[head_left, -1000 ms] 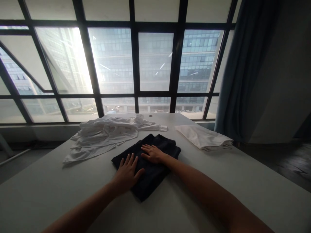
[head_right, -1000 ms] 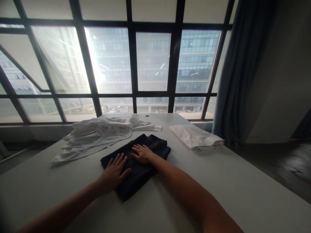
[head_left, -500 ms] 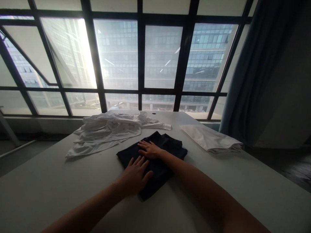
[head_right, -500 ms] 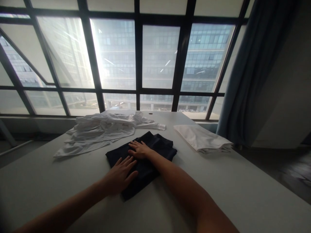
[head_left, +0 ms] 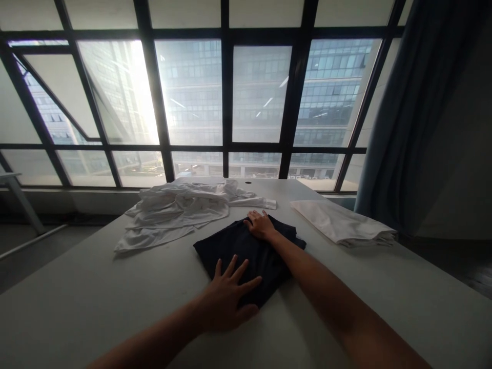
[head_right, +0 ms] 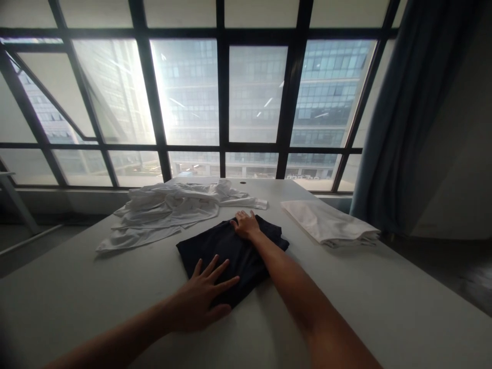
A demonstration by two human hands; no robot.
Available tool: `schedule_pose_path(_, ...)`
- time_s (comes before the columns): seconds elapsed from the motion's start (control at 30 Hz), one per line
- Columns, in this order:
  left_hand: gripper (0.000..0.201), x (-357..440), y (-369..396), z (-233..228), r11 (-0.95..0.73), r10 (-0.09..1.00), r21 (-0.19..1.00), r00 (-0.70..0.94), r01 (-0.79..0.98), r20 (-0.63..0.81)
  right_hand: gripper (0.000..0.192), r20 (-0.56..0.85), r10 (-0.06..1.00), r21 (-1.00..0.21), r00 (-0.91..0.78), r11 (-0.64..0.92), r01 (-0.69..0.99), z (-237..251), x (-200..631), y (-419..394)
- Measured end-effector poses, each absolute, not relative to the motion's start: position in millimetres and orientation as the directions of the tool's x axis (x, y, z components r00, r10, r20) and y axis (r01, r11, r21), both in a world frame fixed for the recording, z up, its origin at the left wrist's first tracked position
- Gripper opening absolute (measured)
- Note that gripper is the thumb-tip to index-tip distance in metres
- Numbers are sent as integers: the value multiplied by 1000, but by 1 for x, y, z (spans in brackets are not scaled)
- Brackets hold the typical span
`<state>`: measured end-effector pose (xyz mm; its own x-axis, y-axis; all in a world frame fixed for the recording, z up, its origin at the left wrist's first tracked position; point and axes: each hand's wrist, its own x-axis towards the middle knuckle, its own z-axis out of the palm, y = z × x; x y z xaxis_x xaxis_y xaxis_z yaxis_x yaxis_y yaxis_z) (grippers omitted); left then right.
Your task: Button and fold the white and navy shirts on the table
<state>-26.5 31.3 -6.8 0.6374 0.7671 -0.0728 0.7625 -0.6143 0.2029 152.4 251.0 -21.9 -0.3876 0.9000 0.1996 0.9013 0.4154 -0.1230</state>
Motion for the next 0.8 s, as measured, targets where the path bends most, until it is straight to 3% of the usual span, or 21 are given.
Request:
schedule_pose_path(0.17, 64, -33, 41, -16, -645, 748, 225, 664, 731, -13, 65, 187, 716, -178, -672, 698, 694, -23, 159, 169)
schedule_pose_path(0.27, 65, -35, 44, -21, -645, 748, 234, 664, 727, -1, 68, 77, 685, -199, -724, 723, 662, -27, 186, 139)
schedule_pose_path(0.37, 66, -34, 44, -23, -633, 757, 230, 653, 739, -16, 69, 8, 749, -201, -662, 650, 733, -29, 222, 141)
schedule_pose_path(0.63, 66, -35, 42, -18, -634, 754, 228, 656, 739, -27, 77, -3, 856, -134, -518, 513, 848, -35, 277, 192)
schedule_pose_path(0.8, 67, -35, 40, -15, -619, 757, 242, 650, 747, -69, 77, -7, 989, -108, -149, 147, 983, -44, 287, 221)
